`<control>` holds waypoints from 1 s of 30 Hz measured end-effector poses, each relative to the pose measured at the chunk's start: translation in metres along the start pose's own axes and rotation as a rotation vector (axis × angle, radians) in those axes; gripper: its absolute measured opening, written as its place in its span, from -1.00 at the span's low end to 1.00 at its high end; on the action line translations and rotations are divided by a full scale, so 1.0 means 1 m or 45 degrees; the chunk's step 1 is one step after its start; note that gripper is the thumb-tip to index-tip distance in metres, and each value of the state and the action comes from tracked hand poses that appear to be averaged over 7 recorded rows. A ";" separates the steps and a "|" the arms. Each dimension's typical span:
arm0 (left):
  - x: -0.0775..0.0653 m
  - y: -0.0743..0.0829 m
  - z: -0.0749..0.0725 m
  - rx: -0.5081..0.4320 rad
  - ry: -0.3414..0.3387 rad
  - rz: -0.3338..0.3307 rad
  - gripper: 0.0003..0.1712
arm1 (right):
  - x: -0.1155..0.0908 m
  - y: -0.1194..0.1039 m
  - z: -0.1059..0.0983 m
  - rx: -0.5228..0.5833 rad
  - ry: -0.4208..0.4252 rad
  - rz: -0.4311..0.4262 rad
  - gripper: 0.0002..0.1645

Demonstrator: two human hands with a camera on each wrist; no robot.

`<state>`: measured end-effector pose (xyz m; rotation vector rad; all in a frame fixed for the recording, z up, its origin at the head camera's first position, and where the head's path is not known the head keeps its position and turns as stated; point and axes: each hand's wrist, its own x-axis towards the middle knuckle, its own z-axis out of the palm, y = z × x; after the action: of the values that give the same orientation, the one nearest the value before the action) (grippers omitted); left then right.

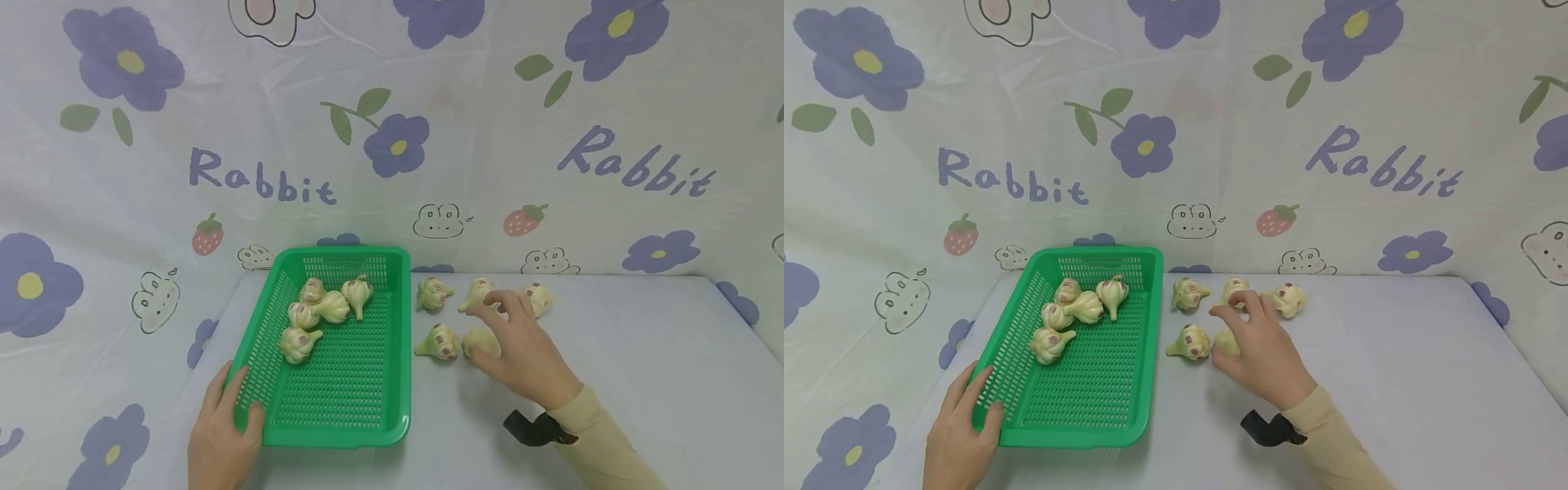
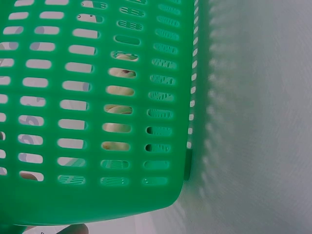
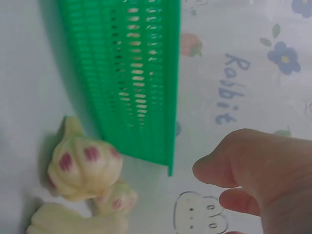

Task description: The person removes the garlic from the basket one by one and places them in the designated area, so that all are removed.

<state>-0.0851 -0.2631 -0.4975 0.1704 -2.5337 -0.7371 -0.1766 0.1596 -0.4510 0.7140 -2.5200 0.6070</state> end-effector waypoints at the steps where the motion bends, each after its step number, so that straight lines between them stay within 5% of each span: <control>1: 0.000 0.000 0.000 0.002 -0.003 -0.001 -0.35 | 0.000 -0.003 -0.002 -0.001 0.017 -0.016 -0.39; 17: -0.002 -0.004 0.003 -0.017 0.037 0.032 -0.33 | 0.001 -0.028 -0.001 0.035 0.126 -0.193 -0.43; 30: -0.002 -0.004 0.003 -0.021 0.053 0.046 -0.34 | 0.031 -0.051 0.018 0.204 -0.004 -0.269 -0.46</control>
<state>-0.0854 -0.2640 -0.5026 0.1326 -2.4843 -0.7327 -0.1764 0.0990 -0.4342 1.0244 -2.3759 0.7370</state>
